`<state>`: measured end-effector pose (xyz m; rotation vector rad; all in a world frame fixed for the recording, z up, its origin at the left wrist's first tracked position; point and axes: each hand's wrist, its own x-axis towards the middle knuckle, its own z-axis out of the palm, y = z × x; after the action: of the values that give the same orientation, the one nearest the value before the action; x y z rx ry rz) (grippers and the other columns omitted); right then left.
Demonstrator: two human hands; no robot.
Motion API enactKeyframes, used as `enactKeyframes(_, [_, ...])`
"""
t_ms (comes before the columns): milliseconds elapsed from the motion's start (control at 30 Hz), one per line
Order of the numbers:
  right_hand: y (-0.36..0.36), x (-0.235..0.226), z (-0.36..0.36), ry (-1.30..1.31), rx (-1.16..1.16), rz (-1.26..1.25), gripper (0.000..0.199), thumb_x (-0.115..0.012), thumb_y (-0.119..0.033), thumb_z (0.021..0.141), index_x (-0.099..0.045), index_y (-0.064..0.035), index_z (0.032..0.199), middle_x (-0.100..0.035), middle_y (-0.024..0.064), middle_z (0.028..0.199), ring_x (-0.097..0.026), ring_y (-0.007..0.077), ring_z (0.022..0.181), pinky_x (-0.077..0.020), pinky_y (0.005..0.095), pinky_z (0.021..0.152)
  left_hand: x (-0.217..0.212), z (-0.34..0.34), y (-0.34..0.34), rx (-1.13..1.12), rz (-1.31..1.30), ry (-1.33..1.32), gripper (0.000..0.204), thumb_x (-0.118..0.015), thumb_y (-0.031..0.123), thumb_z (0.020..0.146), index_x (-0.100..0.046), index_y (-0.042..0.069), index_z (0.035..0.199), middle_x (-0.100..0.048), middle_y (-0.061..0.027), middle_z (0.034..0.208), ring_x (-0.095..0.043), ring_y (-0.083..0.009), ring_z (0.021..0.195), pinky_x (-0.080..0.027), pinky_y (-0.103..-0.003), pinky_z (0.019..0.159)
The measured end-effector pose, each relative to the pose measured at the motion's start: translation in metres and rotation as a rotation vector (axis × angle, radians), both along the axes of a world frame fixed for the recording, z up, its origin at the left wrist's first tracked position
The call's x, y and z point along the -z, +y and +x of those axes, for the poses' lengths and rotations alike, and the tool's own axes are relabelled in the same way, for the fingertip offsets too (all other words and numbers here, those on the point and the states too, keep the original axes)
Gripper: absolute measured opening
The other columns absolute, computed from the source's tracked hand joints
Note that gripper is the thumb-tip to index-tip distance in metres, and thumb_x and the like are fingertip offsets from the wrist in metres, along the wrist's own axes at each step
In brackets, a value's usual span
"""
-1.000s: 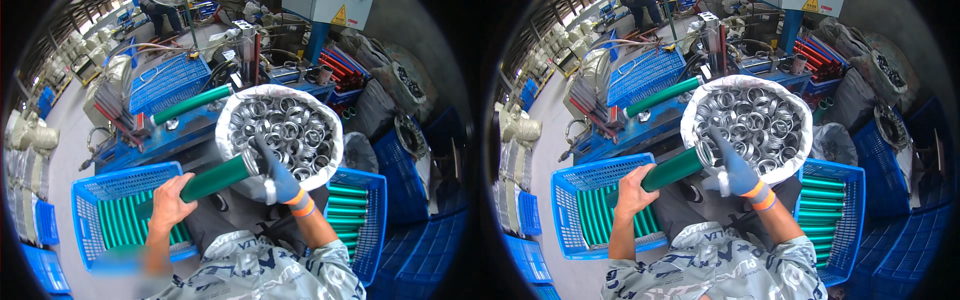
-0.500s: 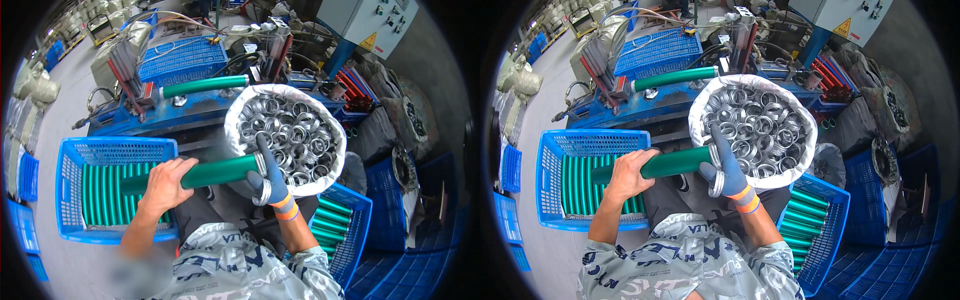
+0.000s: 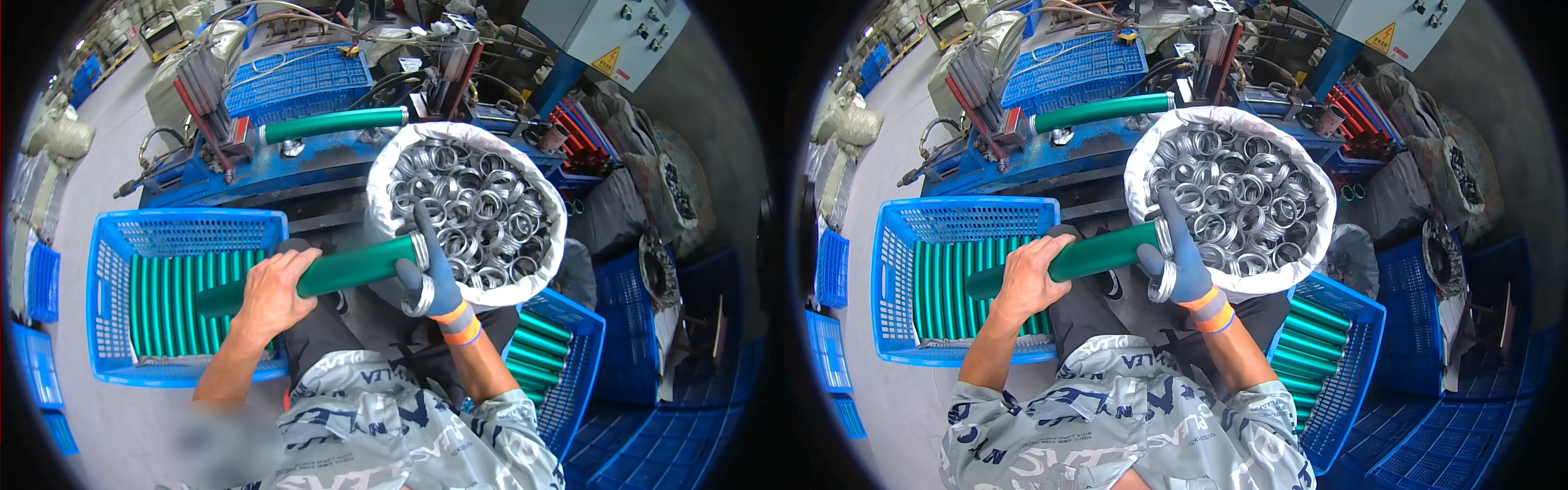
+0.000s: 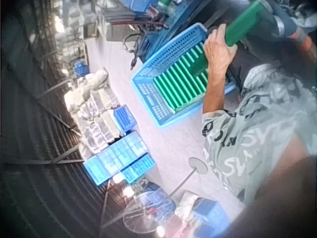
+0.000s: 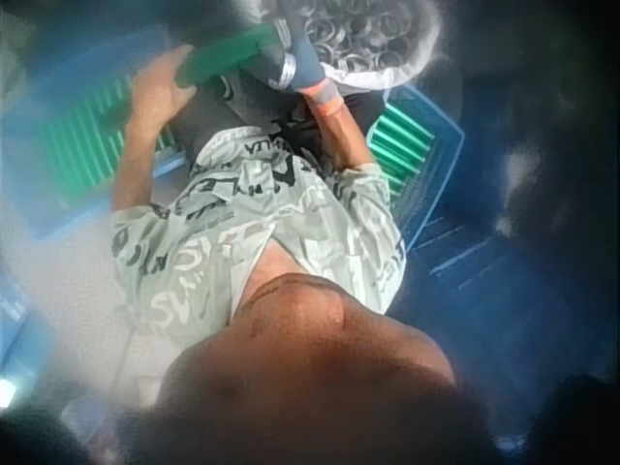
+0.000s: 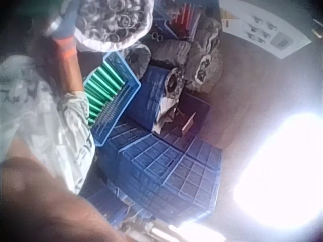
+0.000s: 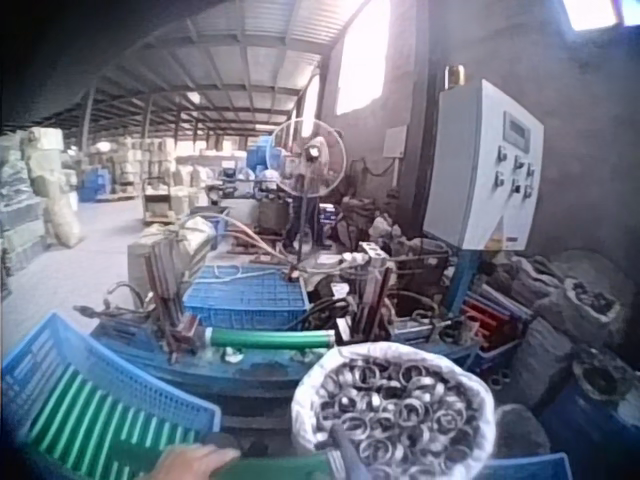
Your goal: Assembling metal rings onto the ends of green tubes in a manufacturing environment.
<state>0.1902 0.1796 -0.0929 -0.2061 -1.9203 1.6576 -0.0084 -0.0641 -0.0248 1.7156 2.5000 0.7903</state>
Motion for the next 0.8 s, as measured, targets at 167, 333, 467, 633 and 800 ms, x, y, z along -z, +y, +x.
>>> enactKeyframes(167, [0.029,-0.032,0.021,0.016,0.123,0.141,0.082,-0.080,-0.018,0.104,-0.043,0.0055,0.173,-0.072,0.0188,0.144,-0.070,0.0222,0.128,-0.0536,0.0361,0.112,-0.022,-0.003,0.000,0.016,0.032,-0.047,0.062,-0.083,0.008,0.075,-0.073,0.007,0.136,-0.079,-0.0142,0.112,-0.077,-0.0392,0.103,-0.062,-0.048,0.091])
enactKeyframes(333, [0.064,-0.041,0.038,-0.370,0.321,-0.462,0.031,-0.085,-0.021,0.103,-0.078,-0.0020,0.126,-0.080,0.0032,0.108,-0.073,0.0106,0.095,-0.0586,0.0287,0.079,-0.032,-0.016,-0.016,-0.169,0.288,-0.606,0.057,-0.092,0.010,0.081,-0.072,0.003,0.133,-0.078,-0.0082,0.113,-0.076,-0.0225,0.101,-0.061,-0.037,0.095])
enactKeyframes(467, [0.058,-0.023,0.050,-0.179,0.097,-0.828,0.042,-0.083,-0.034,0.107,-0.077,-0.0011,0.132,-0.080,0.0075,0.121,-0.079,0.0200,0.109,-0.0652,0.0368,0.086,-0.023,-0.005,0.001,-0.092,0.869,-1.118,0.055,-0.087,0.023,0.098,-0.061,0.001,0.141,-0.074,-0.0145,0.119,-0.070,-0.0245,0.110,-0.057,-0.042,0.102])
enactKeyframes(633, [0.040,-0.007,0.059,0.179,-0.153,-0.904,0.048,-0.073,-0.037,0.114,-0.072,0.0004,0.144,-0.078,0.0141,0.139,-0.076,0.0348,0.131,-0.0667,0.0427,0.098,0.001,0.002,0.007,-0.046,1.059,-1.545,0.059,-0.071,0.048,0.114,-0.060,0.004,0.151,-0.071,-0.0193,0.145,-0.069,-0.0341,0.132,-0.057,-0.051,0.115])
enactKeyframes(800, [0.027,-0.023,0.053,0.237,-0.142,-0.834,0.040,-0.073,-0.004,0.108,-0.066,-0.0014,0.147,-0.076,0.0132,0.142,-0.077,0.0237,0.126,-0.0664,0.0422,0.105,0.011,0.022,0.017,-0.056,1.073,-1.595,0.052,-0.071,0.041,0.115,-0.062,0.009,0.155,-0.069,-0.0194,0.155,-0.067,-0.0336,0.145,-0.062,-0.056,0.116])
